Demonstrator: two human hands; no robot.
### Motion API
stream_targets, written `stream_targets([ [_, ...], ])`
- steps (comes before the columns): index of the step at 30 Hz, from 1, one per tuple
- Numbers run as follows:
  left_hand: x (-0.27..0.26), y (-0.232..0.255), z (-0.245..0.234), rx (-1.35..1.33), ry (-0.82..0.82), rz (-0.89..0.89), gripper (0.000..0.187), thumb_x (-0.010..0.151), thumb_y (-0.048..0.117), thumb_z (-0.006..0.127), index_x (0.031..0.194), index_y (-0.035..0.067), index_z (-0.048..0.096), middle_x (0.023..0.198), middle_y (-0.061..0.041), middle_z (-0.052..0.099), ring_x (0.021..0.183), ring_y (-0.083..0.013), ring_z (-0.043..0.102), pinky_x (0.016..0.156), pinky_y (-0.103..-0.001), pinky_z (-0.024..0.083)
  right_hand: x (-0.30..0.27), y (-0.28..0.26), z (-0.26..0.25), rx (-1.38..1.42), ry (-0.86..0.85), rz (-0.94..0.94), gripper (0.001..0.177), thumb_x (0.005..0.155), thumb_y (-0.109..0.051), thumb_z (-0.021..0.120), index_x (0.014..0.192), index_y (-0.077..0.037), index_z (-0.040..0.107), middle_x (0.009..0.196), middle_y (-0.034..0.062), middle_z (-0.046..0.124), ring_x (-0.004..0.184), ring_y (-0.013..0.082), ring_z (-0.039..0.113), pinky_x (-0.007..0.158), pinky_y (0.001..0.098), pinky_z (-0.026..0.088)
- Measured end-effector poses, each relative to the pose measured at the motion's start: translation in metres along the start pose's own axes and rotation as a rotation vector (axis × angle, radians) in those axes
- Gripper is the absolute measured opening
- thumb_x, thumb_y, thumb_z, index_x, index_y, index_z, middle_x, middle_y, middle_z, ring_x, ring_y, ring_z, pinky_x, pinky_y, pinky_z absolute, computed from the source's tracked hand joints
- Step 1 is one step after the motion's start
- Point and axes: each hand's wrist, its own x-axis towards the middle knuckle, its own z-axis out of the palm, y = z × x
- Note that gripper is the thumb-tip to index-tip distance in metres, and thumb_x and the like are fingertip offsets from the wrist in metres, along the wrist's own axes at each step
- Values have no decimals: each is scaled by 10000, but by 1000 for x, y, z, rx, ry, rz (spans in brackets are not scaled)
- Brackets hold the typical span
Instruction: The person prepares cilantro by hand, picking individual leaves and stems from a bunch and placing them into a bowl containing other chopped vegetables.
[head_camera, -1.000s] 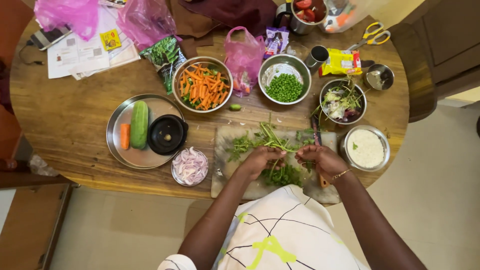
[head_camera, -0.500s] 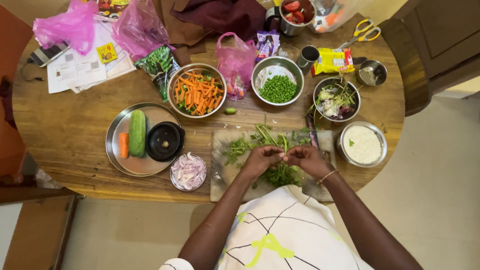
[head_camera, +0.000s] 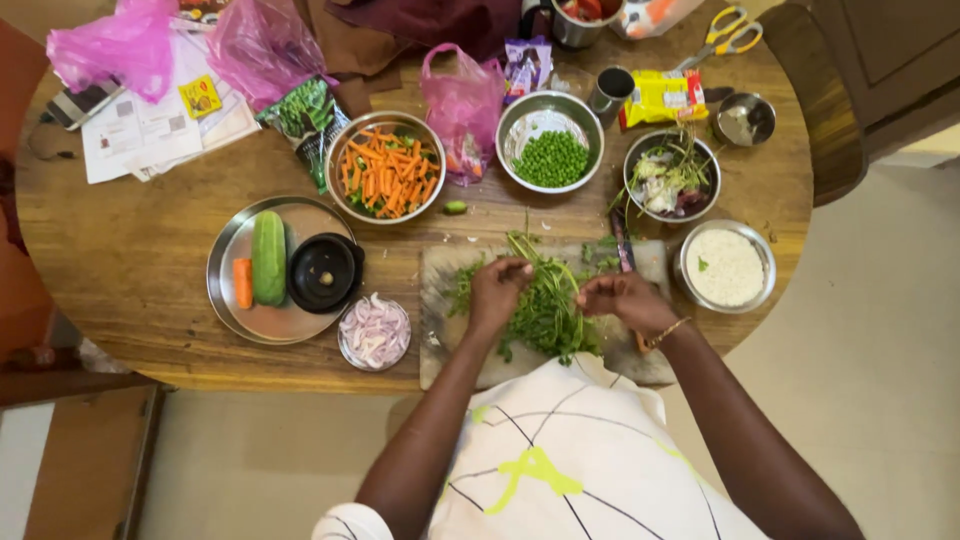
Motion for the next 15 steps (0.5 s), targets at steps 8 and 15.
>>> stream_targets([
  [8,9,18,0,-86,-188,-27,264,978,105,643,1191,-48,668,1000,-126,783,875,-141,759,753,-285,590,6,-5,12,-116,112,-2,282,883,-30,711,1164,-29,708,948,79,766,844,136,711,807,295,573],
  [15,6,25,-8,-112,-191,-110,163,897,12,626,1058,-14,612,936,-187,786,764,-168,745,640,-271,541,9,-6,15,-135,93,12,312,855,36,693,1160,-26,673,925,63,756,858,145,717,802,301,572],
])
